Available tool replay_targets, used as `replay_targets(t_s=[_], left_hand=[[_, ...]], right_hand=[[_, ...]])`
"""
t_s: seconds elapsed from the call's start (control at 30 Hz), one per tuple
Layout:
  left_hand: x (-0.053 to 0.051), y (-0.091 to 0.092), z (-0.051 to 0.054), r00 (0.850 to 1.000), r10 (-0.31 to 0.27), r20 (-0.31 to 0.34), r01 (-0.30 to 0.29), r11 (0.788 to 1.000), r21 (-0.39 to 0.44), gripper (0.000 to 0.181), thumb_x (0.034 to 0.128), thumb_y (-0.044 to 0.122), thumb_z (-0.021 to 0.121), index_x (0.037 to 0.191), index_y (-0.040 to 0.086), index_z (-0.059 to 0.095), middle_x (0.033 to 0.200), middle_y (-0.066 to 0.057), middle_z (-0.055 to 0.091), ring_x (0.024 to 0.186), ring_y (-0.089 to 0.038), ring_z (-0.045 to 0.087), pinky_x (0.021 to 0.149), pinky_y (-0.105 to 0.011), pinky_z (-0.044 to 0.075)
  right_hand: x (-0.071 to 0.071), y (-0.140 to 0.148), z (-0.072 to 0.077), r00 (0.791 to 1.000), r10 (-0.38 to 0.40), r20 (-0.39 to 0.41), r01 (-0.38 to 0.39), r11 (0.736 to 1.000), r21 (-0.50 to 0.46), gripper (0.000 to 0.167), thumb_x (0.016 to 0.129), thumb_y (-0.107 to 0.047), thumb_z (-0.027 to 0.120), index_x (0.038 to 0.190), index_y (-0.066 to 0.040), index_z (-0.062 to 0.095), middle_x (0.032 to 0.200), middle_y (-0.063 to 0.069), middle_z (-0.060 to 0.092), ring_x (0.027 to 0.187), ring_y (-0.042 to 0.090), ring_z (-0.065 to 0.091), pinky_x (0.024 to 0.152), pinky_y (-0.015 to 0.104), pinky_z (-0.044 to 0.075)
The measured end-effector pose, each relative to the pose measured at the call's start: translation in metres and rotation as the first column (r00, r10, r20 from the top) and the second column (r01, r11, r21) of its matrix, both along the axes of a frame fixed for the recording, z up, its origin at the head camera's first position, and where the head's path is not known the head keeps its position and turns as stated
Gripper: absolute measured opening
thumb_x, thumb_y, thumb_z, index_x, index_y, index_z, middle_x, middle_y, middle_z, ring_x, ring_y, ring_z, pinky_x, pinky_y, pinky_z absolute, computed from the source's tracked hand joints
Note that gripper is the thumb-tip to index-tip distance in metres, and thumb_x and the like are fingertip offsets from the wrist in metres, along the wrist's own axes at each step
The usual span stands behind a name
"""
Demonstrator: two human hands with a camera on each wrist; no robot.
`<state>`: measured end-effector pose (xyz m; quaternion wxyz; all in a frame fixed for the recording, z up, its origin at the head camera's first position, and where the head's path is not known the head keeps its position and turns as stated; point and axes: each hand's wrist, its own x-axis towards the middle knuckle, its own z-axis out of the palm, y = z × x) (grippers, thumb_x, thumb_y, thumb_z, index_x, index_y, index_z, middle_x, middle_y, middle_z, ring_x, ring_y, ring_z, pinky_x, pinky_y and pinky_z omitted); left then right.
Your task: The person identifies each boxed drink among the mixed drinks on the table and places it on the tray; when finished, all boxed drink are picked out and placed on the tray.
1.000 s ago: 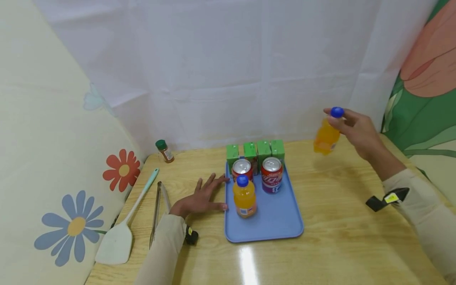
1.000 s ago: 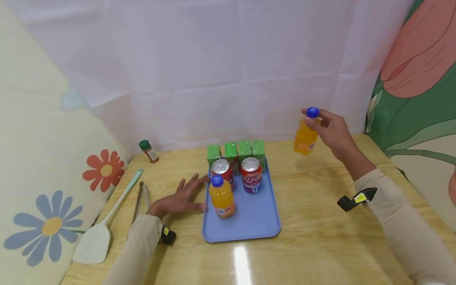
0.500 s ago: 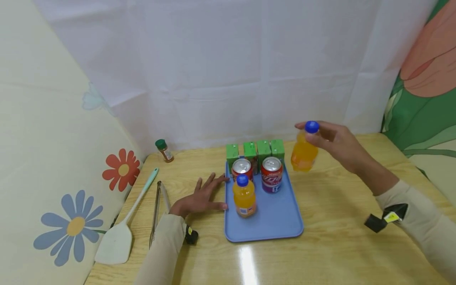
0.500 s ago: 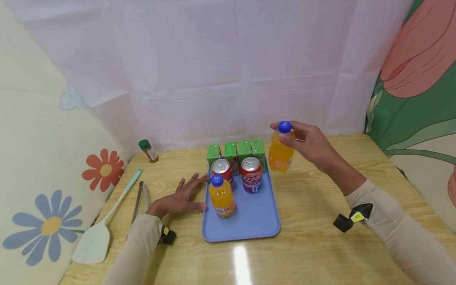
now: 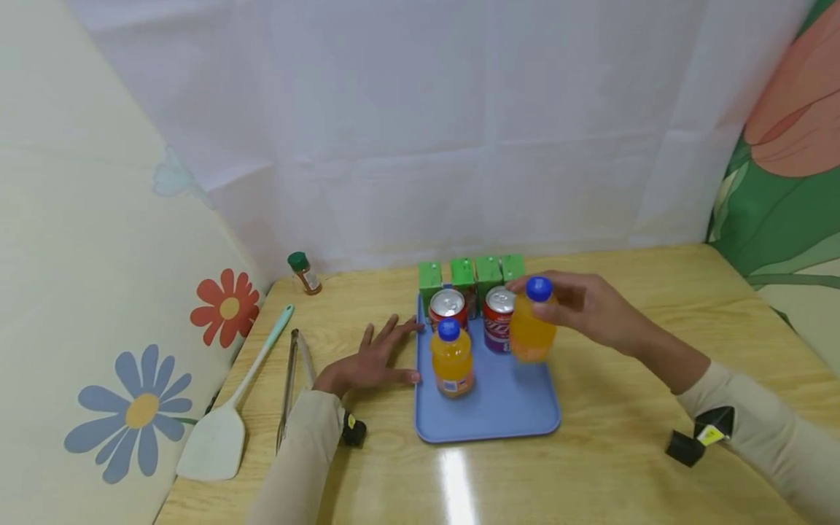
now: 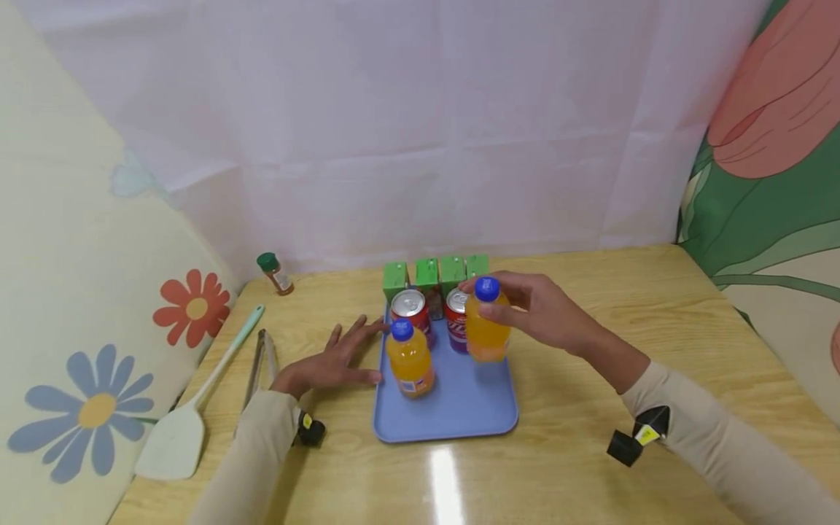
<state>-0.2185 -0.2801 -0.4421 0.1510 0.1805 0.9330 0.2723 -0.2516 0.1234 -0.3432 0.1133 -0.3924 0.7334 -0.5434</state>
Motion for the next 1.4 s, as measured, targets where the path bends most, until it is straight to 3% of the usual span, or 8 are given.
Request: replay_targets(t_s=[0.17, 0.37, 0.53, 0.7, 0.83, 1.1, 1.4], left_hand=[[-0.001, 0.0, -0.001, 1.0, 0.004, 0.004, -0.004, 1.0, 0.005, 0.09, 0.0886, 0.056, 0.07, 0.16, 0.03, 0.022, 0.169, -0.006, 0.004, 0.152, -0.033, -0.013, 0.115, -0.057, -0.02], [-0.001, 0.002, 0.0, 1.0, 0.007, 0.013, -0.007, 1.0, 0.01, 0.09, 0.0884, 0.056, 0.071, 0.16, 0.031, 0.022, 0.169, -0.006, 0.004, 0.152, -0.032, -0.014, 0.115, -0.056, -0.021], [-0.003, 0.002, 0.0, 1.0, -0.003, 0.012, 0.003, 1.0, -0.001, 0.09, 0.0887, 0.056, 0.07, 0.16, 0.031, 0.022, 0.169, -0.005, 0.003, 0.152, -0.031, -0.014, 0.115, -0.056, -0.021], [-0.004, 0.003, 0.0, 1.0, -0.006, 0.016, 0.006, 1.0, -0.011, 0.09, 0.0884, 0.057, 0.07, 0.16, 0.032, 0.021, 0.169, -0.005, 0.003, 0.152, -0.031, -0.014, 0.115, -0.056, -0.021], [-0.004, 0.004, 0.001, 1.0, 0.0, 0.017, 0.0, 1.0, -0.017, 0.09, 0.0878, 0.058, 0.07, 0.16, 0.032, 0.022, 0.169, -0.006, 0.003, 0.152, -0.031, -0.014, 0.115, -0.056, -0.021], [-0.001, 0.002, 0.002, 1.0, 0.007, 0.009, -0.007, 1.0, -0.016, 0.09, 0.0885, 0.057, 0.07, 0.16, 0.03, 0.022, 0.169, -0.006, 0.005, 0.152, -0.032, -0.013, 0.115, -0.057, -0.021], [0.0, 0.001, 0.001, 1.0, 0.005, 0.006, -0.005, 1.0, -0.007, 0.09, 0.0892, 0.055, 0.07, 0.16, 0.03, 0.021, 0.169, -0.005, 0.005, 0.152, -0.032, -0.013, 0.115, -0.057, -0.02]], right_hand=[[0.006, -0.006, -0.015, 1.0, 0.012, 0.015, -0.012, 1.0, 0.024, 0.034, 0.102, -0.022, 0.063, 0.136, -0.021, 0.063, 0.138, 0.001, 0.06, 0.125, 0.02, 0.058, 0.101, 0.038, 0.051], [0.01, -0.013, -0.033, 1.0, 0.015, 0.013, -0.015, 1.0, 0.023, 0.033, 0.101, -0.021, 0.063, 0.134, -0.021, 0.064, 0.137, 0.0, 0.062, 0.126, 0.021, 0.057, 0.105, 0.044, 0.047], [0.011, -0.016, -0.046, 1.0, 0.016, 0.011, -0.016, 1.0, 0.009, 0.034, 0.1, -0.02, 0.065, 0.134, -0.015, 0.064, 0.136, 0.005, 0.062, 0.127, 0.02, 0.057, 0.107, 0.046, 0.045], [0.01, -0.017, -0.056, 1.0, 0.01, 0.007, -0.01, 1.0, -0.006, 0.035, 0.1, -0.019, 0.065, 0.133, -0.009, 0.064, 0.135, 0.01, 0.063, 0.125, 0.02, 0.058, 0.105, 0.039, 0.047], [0.008, -0.018, -0.06, 0.999, 0.001, 0.038, 0.0, 1.0, -0.017, 0.035, 0.101, -0.019, 0.064, 0.135, -0.013, 0.063, 0.137, 0.009, 0.062, 0.125, 0.019, 0.059, 0.104, 0.033, 0.048], [0.008, -0.023, -0.058, 0.999, -0.028, 0.029, 0.027, 0.999, 0.033, 0.034, 0.102, -0.025, 0.063, 0.136, -0.023, 0.063, 0.136, -0.004, 0.061, 0.127, 0.02, 0.056, 0.108, 0.045, 0.044], [0.008, -0.024, -0.059, 1.0, -0.002, 0.013, 0.002, 1.0, 0.013, 0.035, 0.102, -0.022, 0.062, 0.137, -0.018, 0.06, 0.135, 0.002, 0.062, 0.126, 0.015, 0.057, 0.109, 0.036, 0.044]])
